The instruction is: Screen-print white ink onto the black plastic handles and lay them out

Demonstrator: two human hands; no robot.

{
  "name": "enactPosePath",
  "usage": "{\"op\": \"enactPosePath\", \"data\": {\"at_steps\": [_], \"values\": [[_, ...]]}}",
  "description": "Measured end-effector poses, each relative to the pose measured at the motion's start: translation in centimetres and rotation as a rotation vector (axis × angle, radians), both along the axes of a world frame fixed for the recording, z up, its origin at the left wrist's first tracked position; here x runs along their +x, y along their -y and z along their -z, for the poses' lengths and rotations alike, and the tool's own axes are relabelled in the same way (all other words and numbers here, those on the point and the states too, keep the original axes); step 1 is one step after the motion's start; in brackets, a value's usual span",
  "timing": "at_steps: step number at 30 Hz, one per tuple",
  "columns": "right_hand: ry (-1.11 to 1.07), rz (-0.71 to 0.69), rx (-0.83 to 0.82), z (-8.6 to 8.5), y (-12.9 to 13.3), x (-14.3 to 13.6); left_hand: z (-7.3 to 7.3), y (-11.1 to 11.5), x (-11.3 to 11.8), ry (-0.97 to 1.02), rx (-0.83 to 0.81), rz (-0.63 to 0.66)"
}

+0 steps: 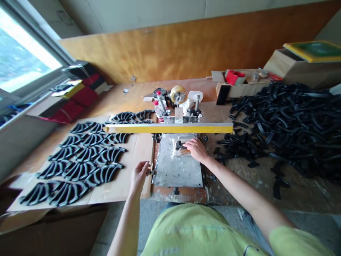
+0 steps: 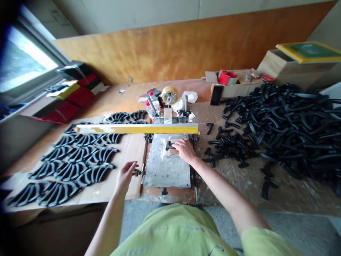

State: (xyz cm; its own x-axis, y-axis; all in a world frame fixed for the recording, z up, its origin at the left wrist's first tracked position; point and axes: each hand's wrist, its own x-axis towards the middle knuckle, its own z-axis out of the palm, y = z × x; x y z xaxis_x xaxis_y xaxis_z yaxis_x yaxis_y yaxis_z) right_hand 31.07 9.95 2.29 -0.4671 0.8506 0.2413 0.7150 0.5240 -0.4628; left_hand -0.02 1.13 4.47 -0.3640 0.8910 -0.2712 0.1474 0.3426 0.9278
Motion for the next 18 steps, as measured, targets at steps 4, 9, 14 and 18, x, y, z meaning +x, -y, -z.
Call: {"op": "enactPosePath", "data": {"at_steps": [4,9,14,18], "values": [[0.171,0.021,0.009,0.6,-0.6,-1.1,-0.6,-0.1,-1.5,0.003,0.001,-0.022],[0.202,0.011,-0.018,0.4,-1.7,-2.7,-5.2,-4.2,-1.6,0.061,0.212,-0.024],[0.281,-0.122,-0.119,0.1,-1.7,-5.1,-12.8,-9.0,2.2,0.310,0.471,0.133],[0.150,0.042,-0.035,-0.7,0.0,-0.6,-14.0,-7.9,3.3,0.336,0.431,0.143]]}}
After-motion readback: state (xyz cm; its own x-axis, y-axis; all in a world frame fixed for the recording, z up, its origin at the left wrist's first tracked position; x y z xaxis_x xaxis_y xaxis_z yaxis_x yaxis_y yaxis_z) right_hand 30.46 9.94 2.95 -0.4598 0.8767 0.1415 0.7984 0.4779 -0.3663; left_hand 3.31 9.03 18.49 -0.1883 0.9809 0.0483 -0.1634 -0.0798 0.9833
